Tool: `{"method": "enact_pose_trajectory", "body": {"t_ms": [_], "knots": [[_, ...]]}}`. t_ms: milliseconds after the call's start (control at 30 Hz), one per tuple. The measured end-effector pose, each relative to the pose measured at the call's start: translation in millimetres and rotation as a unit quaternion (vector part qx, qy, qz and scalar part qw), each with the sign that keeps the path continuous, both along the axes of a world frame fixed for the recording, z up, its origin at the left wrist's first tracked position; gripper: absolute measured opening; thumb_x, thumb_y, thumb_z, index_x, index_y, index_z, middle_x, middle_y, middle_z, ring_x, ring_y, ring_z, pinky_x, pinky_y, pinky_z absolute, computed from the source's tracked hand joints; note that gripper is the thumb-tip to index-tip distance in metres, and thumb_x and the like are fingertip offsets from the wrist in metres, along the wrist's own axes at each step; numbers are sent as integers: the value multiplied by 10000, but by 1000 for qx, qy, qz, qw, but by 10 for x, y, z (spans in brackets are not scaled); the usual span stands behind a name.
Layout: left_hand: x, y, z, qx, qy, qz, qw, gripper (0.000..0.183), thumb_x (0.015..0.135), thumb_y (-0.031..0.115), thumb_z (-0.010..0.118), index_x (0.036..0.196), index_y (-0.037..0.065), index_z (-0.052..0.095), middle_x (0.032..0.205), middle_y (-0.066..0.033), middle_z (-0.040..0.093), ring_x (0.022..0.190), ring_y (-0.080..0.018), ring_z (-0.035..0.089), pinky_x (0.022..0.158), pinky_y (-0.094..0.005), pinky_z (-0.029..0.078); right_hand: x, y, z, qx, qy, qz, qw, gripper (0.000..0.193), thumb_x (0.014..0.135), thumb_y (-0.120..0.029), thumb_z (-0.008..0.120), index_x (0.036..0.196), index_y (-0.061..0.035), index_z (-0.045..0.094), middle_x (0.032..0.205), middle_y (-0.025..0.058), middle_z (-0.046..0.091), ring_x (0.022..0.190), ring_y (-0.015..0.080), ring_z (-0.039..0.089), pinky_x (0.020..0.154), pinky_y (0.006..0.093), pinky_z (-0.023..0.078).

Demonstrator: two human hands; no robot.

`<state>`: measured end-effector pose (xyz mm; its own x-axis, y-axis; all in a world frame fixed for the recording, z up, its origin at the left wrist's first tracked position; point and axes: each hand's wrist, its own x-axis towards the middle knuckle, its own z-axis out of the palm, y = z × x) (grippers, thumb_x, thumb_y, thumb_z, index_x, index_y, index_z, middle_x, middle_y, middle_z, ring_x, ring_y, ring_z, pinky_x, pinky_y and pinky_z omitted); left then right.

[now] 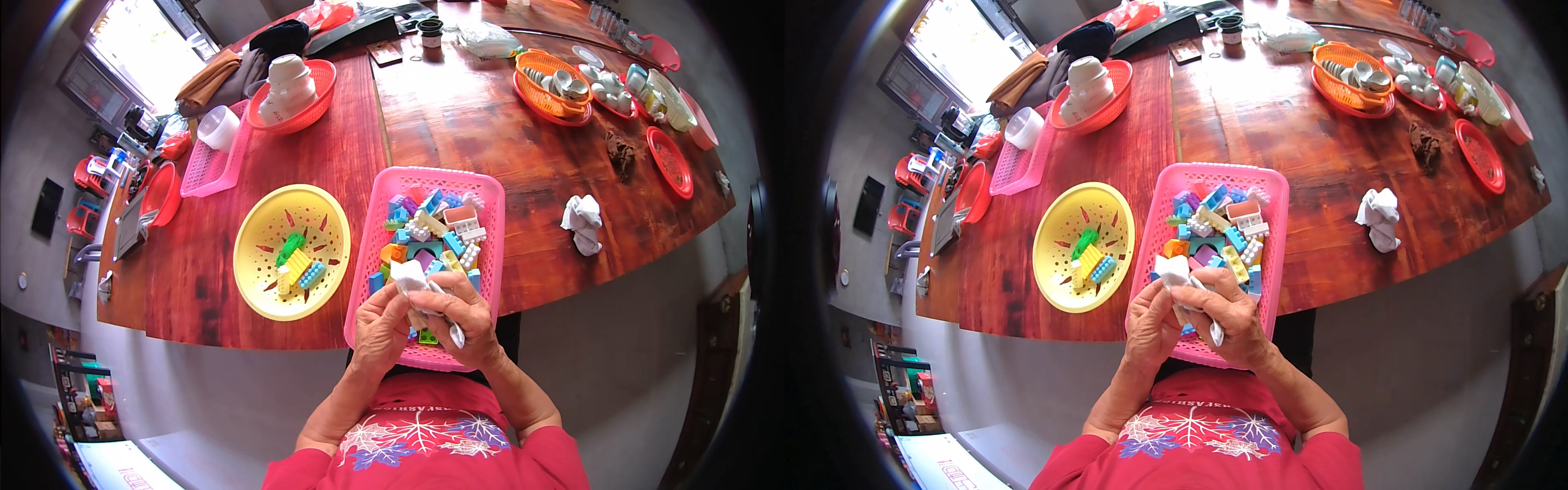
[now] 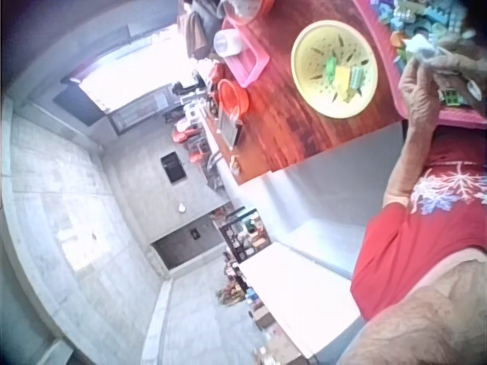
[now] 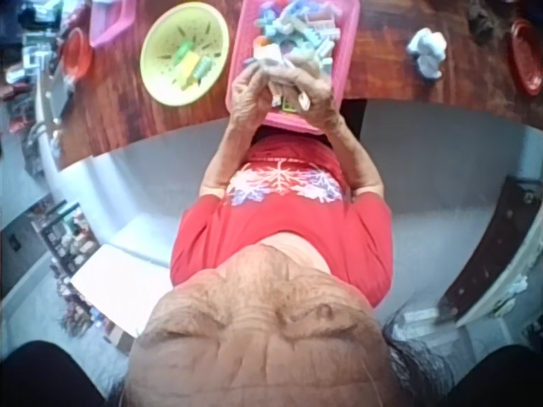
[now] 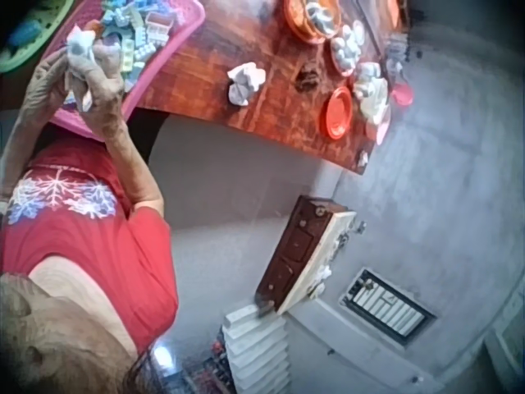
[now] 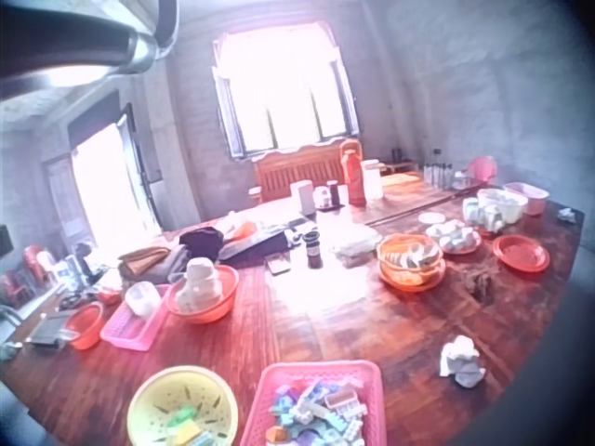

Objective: The person wipes a yellow plastic colander with a white cloth, then wipes individual colorful plastic building blocks one by one and places them into the colander. The person briefly turns a standing fan on and off before resuming wiping the blocks.

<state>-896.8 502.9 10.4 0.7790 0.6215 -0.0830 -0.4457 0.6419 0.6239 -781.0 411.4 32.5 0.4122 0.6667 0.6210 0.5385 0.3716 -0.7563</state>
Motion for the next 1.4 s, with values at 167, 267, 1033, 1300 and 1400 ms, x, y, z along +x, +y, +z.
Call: {"method": "enact_pose_trajectory", "body": {"t_ms": [167, 267, 1033, 1300, 1400], "knots": [[-20, 90, 13, -25, 1, 10, 1000, 359, 932, 96, 562, 1256, -47, 506, 1212, -95, 588, 1043, -151, 595, 900, -278, 485, -84, -118, -99, -24, -8, 45, 999, 341, 706, 107, 672, 1009, -48, 678, 1004, 129, 596, 852, 236, 626, 707, 299, 513], [-41, 87, 15, 32, 41, 9, 999, 349, 932, 91, 556, 1253, -41, 512, 1211, -110, 592, 1017, -137, 603, 887, -266, 483, -21, -204, -50, -62, -8, 100, 993, 302, 703, 79, 710, 983, -27, 668, 957, 136, 613, 842, 245, 627, 693, 308, 525], [-496, 1154, -57, 614, 548, 349, 449, 325, 721, 141, 764, 1025, 69, 675, 947, -89, 556, 941, -258, 522, 834, -372, 431, 266, -559, 2, -64, 65, -66, 994, 256, 764, 77, 655, 994, -36, 657, 925, 101, 599, 756, 155, 621, 631, 251, 495], [37, 568, 62, 743, 462, 130, 467, 190, 704, 274, 760, 824, 140, 702, 868, -8, 558, 899, -222, 495, 771, -387, 370, 217, -547, -3, -71, 86, -48, 993, 239, 783, 82, 650, 993, -33, 656, 933, 98, 597, 761, 151, 643, 633, 243, 516], [108, 506, 5, 778, 465, 92, 412, 240, 699, 299, 755, 856, 122, 715, 853, -23, 557, 889, -221, 504, 766, -386, 355, 224, -551, -16, -68, 84, -47, 993, 228, 789, 77, 652, 991, -29, 655, 933, 99, 597, 753, 147, 650, 622, 240, 521]]}}
